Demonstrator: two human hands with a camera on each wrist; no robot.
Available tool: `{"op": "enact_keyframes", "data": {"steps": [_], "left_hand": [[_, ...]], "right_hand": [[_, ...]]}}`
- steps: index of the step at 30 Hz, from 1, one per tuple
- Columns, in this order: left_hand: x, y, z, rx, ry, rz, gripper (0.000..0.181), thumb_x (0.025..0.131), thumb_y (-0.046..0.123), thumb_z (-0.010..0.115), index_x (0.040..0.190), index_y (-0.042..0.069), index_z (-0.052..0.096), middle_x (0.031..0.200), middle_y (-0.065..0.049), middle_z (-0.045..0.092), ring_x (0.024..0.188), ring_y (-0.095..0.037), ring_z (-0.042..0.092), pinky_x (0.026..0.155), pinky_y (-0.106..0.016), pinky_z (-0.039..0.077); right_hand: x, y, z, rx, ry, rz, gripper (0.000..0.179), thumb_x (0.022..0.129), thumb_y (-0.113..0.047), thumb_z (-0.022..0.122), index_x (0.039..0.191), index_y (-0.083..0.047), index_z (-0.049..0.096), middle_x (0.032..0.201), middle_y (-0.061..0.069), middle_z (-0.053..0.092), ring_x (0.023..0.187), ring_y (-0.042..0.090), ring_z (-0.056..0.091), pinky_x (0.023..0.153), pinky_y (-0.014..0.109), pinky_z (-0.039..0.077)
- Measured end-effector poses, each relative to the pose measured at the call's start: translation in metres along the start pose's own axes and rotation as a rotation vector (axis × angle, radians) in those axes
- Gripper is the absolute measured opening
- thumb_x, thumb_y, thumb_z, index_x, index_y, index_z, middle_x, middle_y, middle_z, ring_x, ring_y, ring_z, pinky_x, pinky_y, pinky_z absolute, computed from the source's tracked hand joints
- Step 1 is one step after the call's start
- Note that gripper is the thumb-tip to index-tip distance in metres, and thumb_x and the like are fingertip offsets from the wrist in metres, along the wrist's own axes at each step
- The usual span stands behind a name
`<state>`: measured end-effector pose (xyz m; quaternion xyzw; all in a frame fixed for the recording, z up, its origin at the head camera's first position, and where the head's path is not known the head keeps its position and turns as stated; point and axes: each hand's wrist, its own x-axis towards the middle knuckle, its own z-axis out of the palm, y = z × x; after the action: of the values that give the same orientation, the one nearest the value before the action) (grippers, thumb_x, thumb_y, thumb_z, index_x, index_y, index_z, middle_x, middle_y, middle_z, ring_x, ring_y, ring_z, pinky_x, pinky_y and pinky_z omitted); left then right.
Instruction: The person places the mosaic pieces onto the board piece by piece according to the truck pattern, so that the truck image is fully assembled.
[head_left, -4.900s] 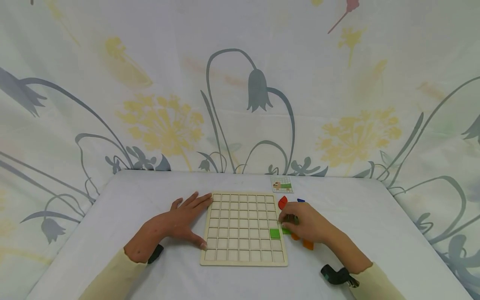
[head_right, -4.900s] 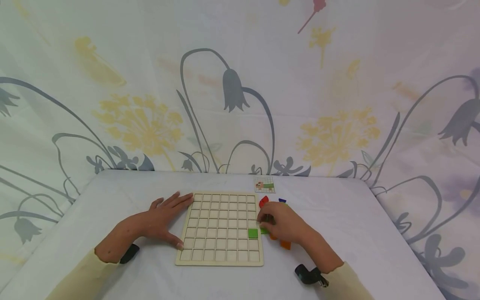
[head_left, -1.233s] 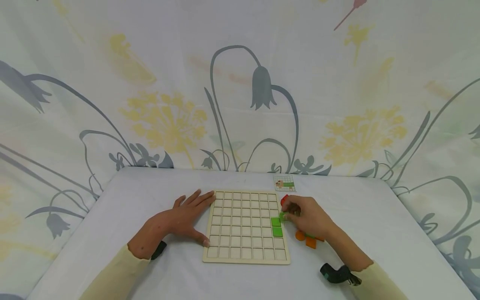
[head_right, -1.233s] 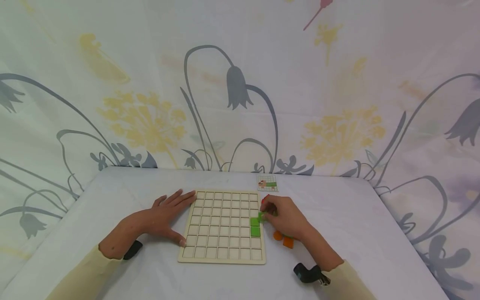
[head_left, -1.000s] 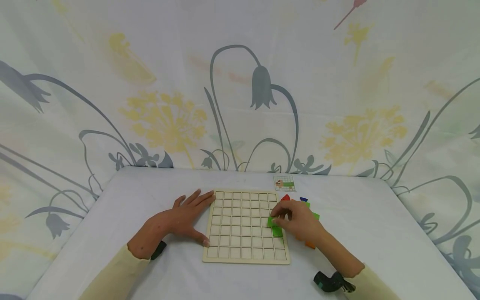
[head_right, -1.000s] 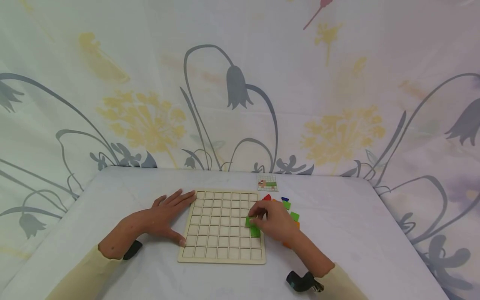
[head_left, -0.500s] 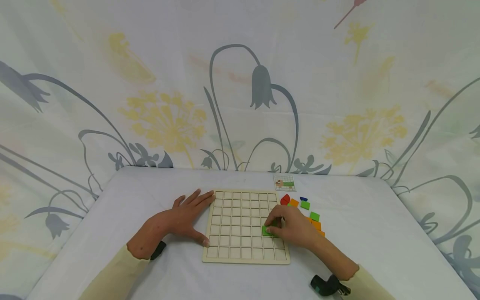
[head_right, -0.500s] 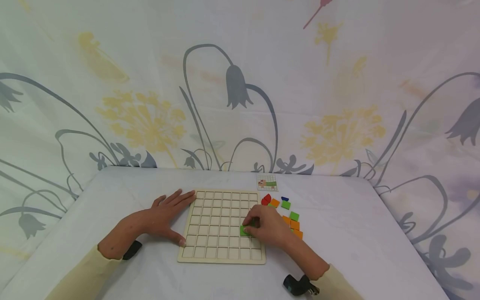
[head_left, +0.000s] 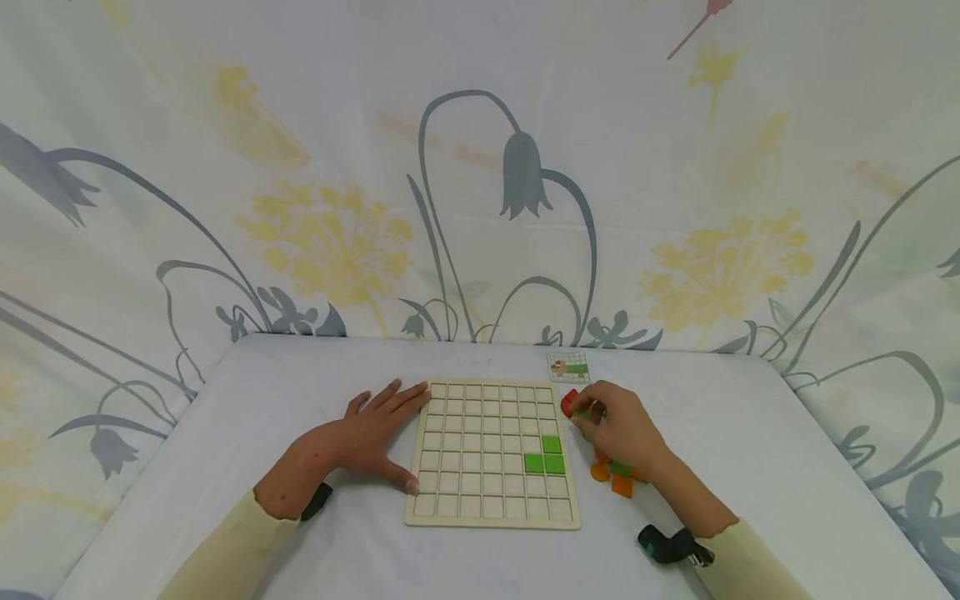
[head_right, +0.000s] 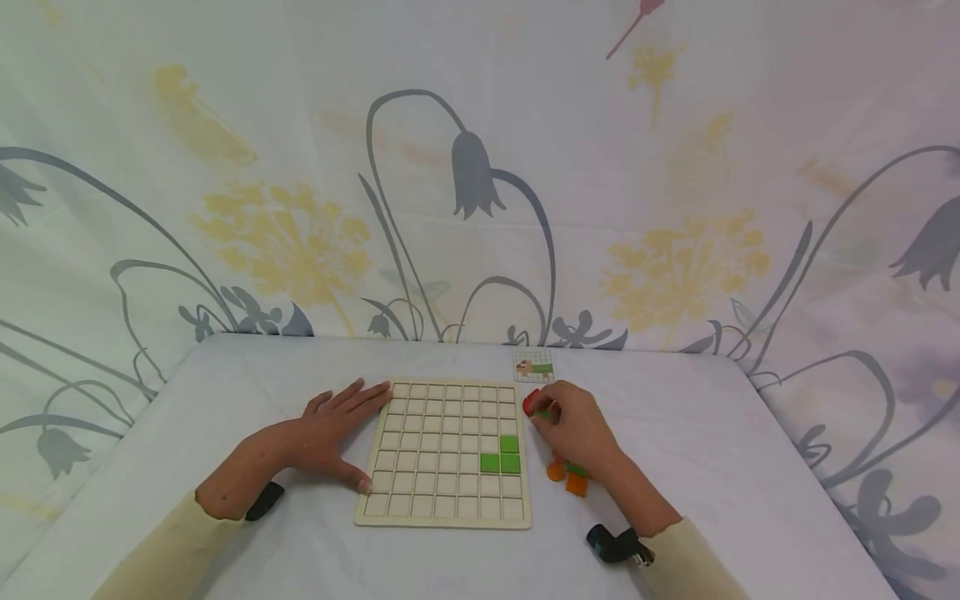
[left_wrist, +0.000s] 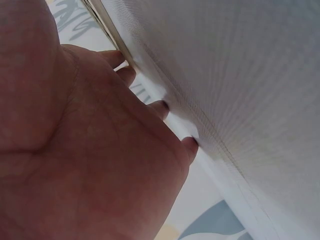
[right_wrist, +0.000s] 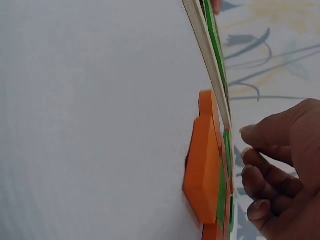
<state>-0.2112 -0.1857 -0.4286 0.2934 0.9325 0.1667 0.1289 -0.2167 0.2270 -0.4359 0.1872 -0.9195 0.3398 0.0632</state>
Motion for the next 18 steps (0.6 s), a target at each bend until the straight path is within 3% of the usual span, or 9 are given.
{"op": "enact_keyframes", "data": {"steps": [7, 11, 18], "left_hand": [[0.0, 0.0, -0.001, 0.001, -0.004, -0.009, 0.131, 0.074, 0.067, 0.09, 0.17, 0.01, 0.022, 0.178, -0.008, 0.014, 0.163, -0.044, 0.007, 0.12, -0.076, 0.011], [-0.001, 0.0, -0.001, 0.002, -0.001, -0.001, 0.13, 0.075, 0.066, 0.09, 0.17, 0.009, 0.022, 0.178, -0.009, 0.014, 0.163, -0.045, 0.007, 0.119, -0.076, 0.011], [0.0, 0.0, 0.0, -0.002, -0.005, 0.001, 0.13, 0.075, 0.066, 0.09, 0.17, 0.009, 0.022, 0.178, -0.009, 0.014, 0.163, -0.045, 0.006, 0.12, -0.076, 0.011]], "right_hand": [[0.005, 0.019, -0.009, -0.076, -0.018, 0.064, 0.01, 0.091, -0.011, 0.083, 0.098, -0.008, 0.077, 0.092, 0.001, 0.067, 0.076, 0.015, 0.052, 0.069, 0.03, 0.048], [0.006, 0.018, -0.008, -0.079, -0.046, 0.085, 0.008, 0.091, -0.012, 0.082, 0.095, -0.01, 0.076, 0.094, 0.001, 0.067, 0.079, 0.016, 0.054, 0.073, 0.031, 0.049], [0.005, 0.016, -0.002, -0.113, -0.065, 0.073, 0.012, 0.095, -0.011, 0.08, 0.105, -0.006, 0.076, 0.095, 0.001, 0.065, 0.082, 0.017, 0.054, 0.074, 0.03, 0.05]]}}
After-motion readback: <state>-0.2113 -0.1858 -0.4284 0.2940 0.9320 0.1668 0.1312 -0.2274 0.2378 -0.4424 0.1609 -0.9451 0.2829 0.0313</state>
